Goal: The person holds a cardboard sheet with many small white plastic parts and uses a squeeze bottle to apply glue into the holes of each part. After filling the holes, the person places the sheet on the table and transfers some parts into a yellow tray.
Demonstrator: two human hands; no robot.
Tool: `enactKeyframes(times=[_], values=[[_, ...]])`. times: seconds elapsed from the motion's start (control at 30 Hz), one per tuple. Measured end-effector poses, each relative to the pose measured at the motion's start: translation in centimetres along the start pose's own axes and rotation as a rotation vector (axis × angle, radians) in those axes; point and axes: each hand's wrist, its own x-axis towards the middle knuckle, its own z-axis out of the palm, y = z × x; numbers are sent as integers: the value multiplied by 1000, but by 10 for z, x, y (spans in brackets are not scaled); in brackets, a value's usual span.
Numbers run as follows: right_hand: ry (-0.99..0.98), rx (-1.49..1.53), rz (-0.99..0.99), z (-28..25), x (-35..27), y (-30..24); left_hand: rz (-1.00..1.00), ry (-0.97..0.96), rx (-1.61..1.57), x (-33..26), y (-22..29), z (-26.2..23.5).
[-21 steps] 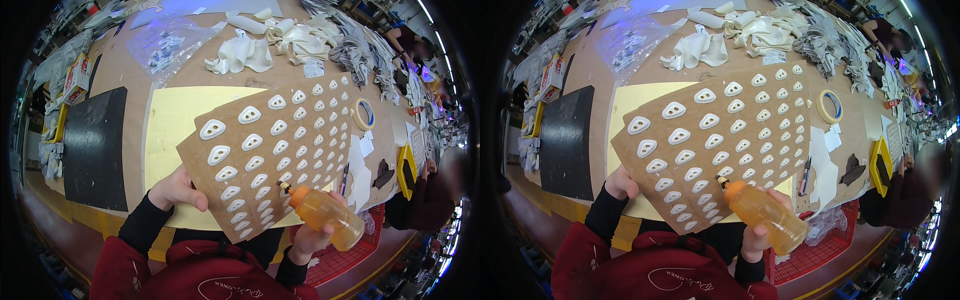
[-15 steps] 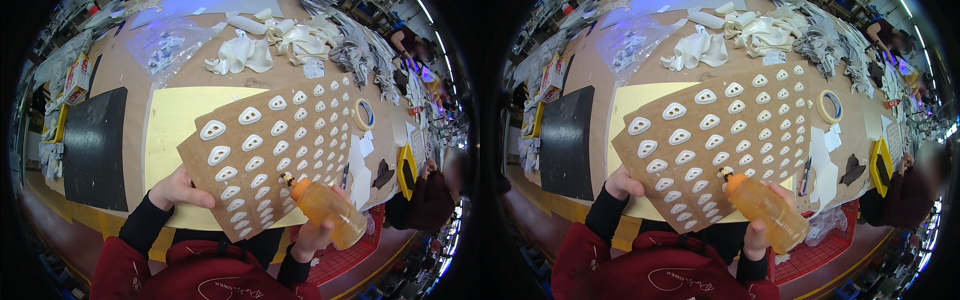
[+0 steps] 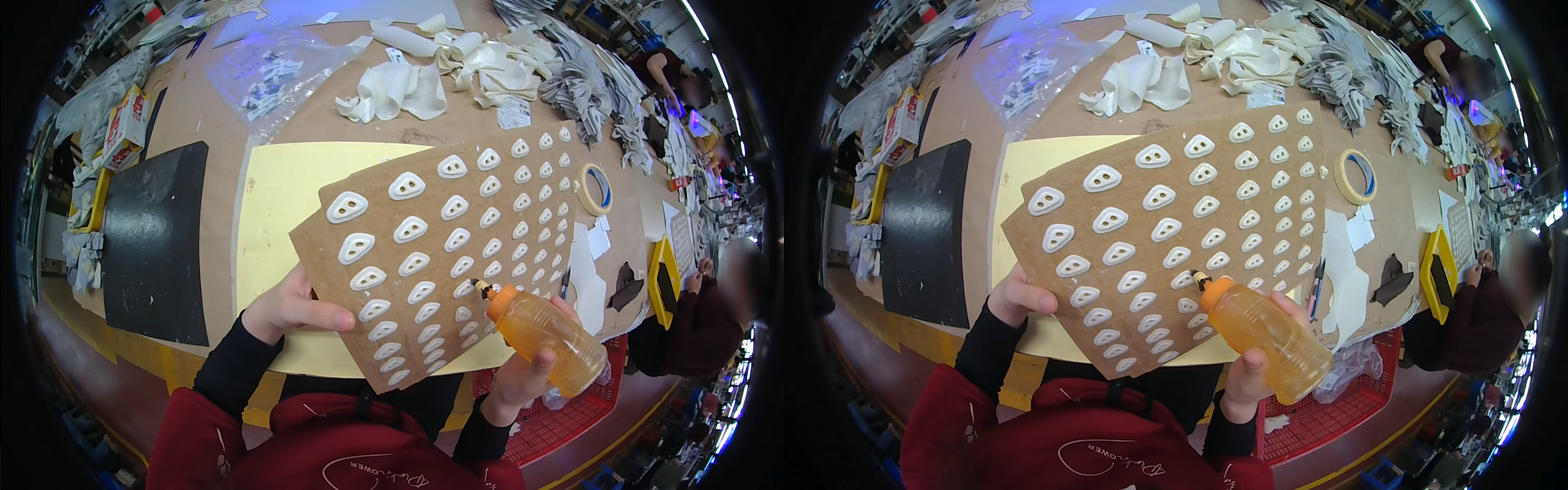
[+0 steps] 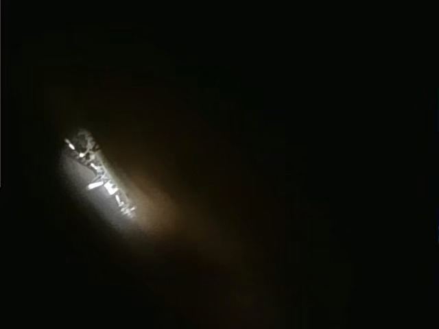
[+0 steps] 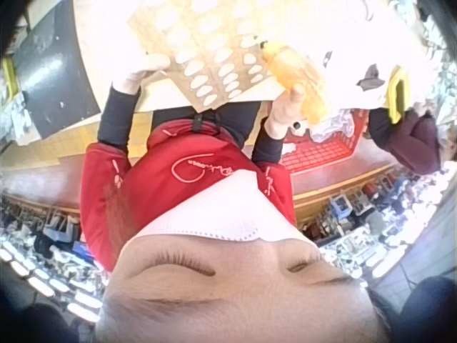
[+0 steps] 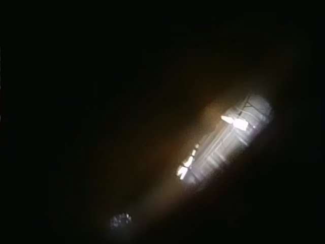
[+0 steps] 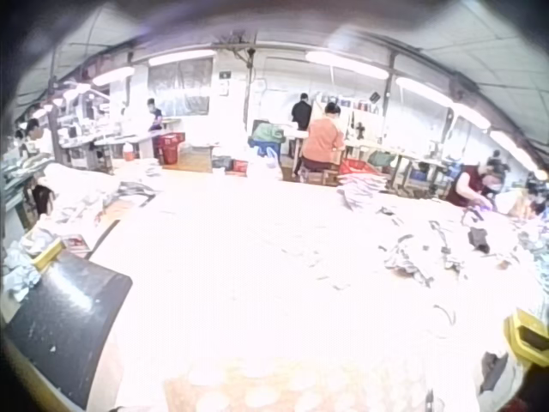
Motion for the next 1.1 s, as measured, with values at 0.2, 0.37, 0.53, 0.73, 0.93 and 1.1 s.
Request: enactKeyframes(times=[0.2, 0.37, 0.53, 0.73, 0.93, 1.1], values=[[65, 16, 17, 6, 3, -6, 1, -4, 9, 1, -1, -2], [58, 14, 20, 2, 3, -5, 3, 15, -14, 1, 1, 1], [64, -2, 21, -1, 1, -4, 7, 19, 4, 1, 0, -1], [46, 33, 45, 1, -5, -6, -4, 3, 1, 1, 0, -2], [34, 108, 106, 10, -6, -12, -4, 20, 12, 2, 1, 0], [-90, 90, 17, 9, -3, -12, -2, 19, 4, 1, 1, -1]])
